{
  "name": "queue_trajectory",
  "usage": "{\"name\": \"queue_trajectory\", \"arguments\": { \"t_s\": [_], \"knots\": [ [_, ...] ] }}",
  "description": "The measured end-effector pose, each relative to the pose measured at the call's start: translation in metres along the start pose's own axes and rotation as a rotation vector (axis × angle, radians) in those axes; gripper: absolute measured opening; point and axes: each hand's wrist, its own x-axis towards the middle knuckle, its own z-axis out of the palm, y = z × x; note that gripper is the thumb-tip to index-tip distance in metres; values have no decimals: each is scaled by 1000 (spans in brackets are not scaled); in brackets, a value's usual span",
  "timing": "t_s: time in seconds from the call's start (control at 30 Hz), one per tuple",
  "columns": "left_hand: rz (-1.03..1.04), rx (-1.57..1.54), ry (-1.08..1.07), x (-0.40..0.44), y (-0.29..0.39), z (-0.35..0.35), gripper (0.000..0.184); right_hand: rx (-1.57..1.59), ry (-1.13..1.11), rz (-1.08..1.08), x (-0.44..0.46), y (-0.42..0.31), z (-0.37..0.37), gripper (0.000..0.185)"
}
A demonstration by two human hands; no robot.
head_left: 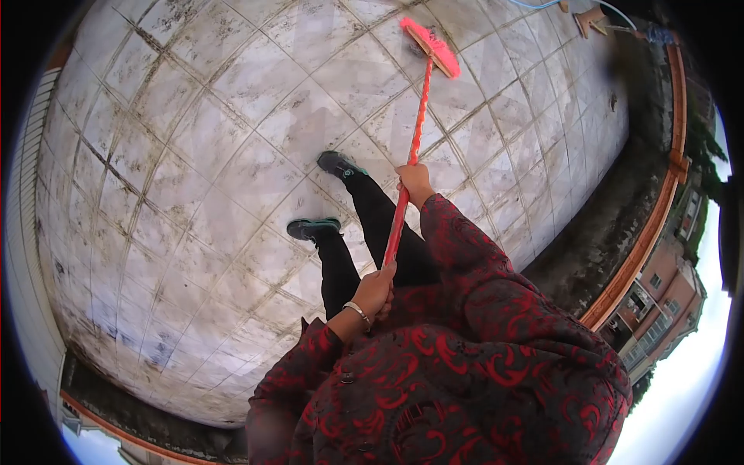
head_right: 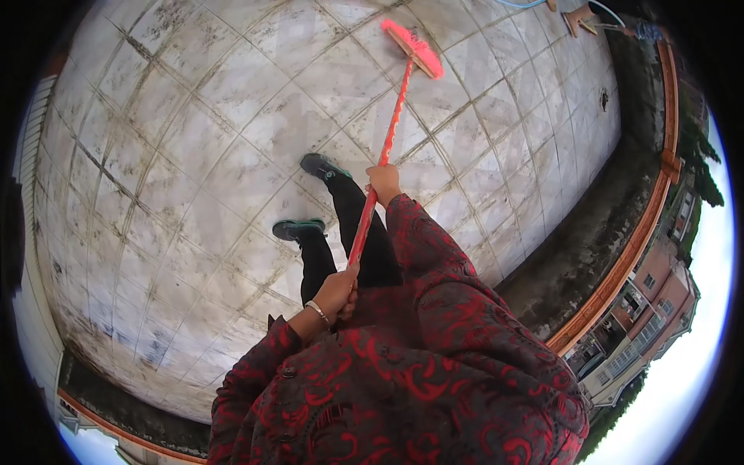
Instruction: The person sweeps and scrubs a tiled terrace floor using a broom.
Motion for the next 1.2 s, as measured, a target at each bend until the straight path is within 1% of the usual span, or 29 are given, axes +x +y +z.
{"name": "queue_trajectory", "arguments": {
  "t_s": [0.03, 0.1, 0.13, 0.2, 0.23, 0.3, 0.37, 0.43, 0.47, 0.57, 0.67, 0.7, 0.8, 0.9, 1.0, 1.07, 1.2],
  "knots": [
    [11, 29, -14, -3, 7, 4, 43, 32, 37, 32, 3, 5, -13, 19],
    [22, 94, -34, 3, 18, 9, 42, 93, 111, 93, 11, 12, -36, 15],
    [27, 125, -45, 6, 25, 11, 42, 118, 99, 93, 16, 10, -45, 13],
    [57, 87, -85, 8, 47, 9, 41, 167, 69, 95, 30, 7, -57, 9],
    [72, 64, -101, 8, 59, 5, 41, -28, -10, -47, 44, 7, -58, 8],
    [130, 30, -122, 4, 78, -11, 39, -128, -101, -451, 137, 47, -43, 9],
    [168, -45, -125, 1, 86, -24, 37, -185, -123, -496, 141, 36, -19, 11],
    [210, -141, -98, -7, 79, -28, 37, -39, -84, -219, 65, -51, 34, 12],
    [226, -242, -121, -9, 74, -24, 36, 115, -59, -91, 37, -80, 51, 13],
    [274, -520, -210, -7, 66, -5, 34, -55, -160, -195, 22, -124, 83, 17],
    [261, -593, -392, 5, 77, 13, 31, -138, -246, -253, 28, -146, 89, 18],
    [236, -572, -397, 9, 81, 16, 30, -163, -258, -270, 33, -150, 83, 19],
    [176, -495, -348, 22, 88, 27, 31, -139, -183, -250, 46, -147, 55, 19],
    [100, -380, -297, 44, 99, 36, 32, 7, -104, -185, 82, -126, 17, 19],
    [18, -209, -205, 64, 112, 54, 32, 160, 24, -114, 101, -108, -35, 17],
    [-36, -94, -157, 76, 114, 67, 33, 197, 74, -78, 110, -85, -70, 16],
    [-137, 120, -88, 94, 106, 86, 35, 299, 223, 114, 112, -21, -129, 14]
  ]
}}
